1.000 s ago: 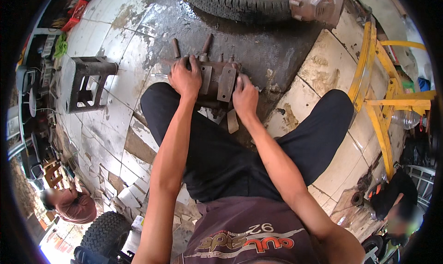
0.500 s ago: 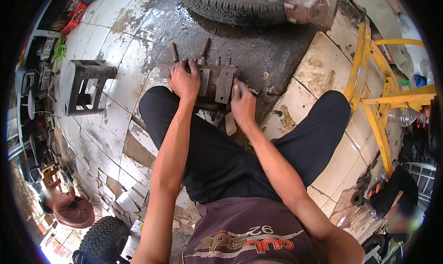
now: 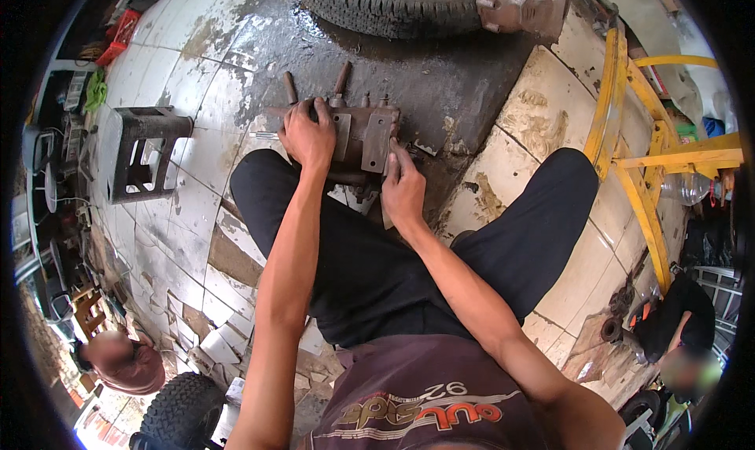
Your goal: The person sits on the floor of a workshop and uses a small metal scraper to clean grease and debris from a disassembled mechanical housing. They repeatedly scrape the surface and edges of the part, turning it over to access different areas, while a tire and other tools are visible nearby.
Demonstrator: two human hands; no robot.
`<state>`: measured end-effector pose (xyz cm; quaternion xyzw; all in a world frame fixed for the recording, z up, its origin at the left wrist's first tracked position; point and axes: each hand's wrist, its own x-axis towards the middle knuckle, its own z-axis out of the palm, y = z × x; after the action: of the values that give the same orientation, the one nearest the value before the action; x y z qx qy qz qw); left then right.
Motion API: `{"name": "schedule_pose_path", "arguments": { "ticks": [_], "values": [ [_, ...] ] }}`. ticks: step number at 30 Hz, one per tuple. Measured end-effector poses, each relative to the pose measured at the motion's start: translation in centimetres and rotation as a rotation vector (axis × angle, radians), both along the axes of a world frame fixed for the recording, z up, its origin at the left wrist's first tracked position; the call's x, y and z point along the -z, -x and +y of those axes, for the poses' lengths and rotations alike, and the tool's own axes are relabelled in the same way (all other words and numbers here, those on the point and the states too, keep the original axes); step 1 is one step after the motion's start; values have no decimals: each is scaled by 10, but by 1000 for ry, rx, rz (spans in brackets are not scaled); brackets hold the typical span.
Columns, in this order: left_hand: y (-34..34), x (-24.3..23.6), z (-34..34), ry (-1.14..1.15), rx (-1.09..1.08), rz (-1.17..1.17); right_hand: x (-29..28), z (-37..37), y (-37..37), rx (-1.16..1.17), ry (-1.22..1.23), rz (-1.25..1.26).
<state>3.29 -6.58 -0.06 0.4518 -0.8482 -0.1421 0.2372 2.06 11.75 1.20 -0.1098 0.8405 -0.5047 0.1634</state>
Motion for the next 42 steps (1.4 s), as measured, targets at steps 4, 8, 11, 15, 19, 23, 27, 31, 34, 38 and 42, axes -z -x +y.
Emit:
{"name": "schedule_pose_path", "arguments": {
  "ticks": [4,8,11,15,19,23,27,31,34,38,42],
  "values": [
    [1,-3,3,-72,7,-16,-5,-8,40,-56,-120,-73],
    [0,4,-1,4,-11,-6,-8,1,-6,53,67,22],
    [-4,12,-2,13,-7,-14,2,-8,36,-25,-106,56],
    [-3,8,-2,34,11,34,-4,1,3,36,28,78],
    [0,0,1,10,-1,16,13,2,17,-19,123,146],
    [1,-1,1,-40,11,2,33,12,-10,19,120,199],
    [0,5,-6,-17,16,-5,41,5,-6,-1,62,378],
    [-1,1,0,-37,34,13,46,12,-6,-55,-76,387],
    [-1,-1,3,-7,17,5,55,33,-26,-127,-144,296],
    [-1,-2,-1,30,30,-42,57,39,-18,47,-82,164],
    [-1,-2,-1,29,69,-166,59,40,21,195,-25,79]
  ]
}}
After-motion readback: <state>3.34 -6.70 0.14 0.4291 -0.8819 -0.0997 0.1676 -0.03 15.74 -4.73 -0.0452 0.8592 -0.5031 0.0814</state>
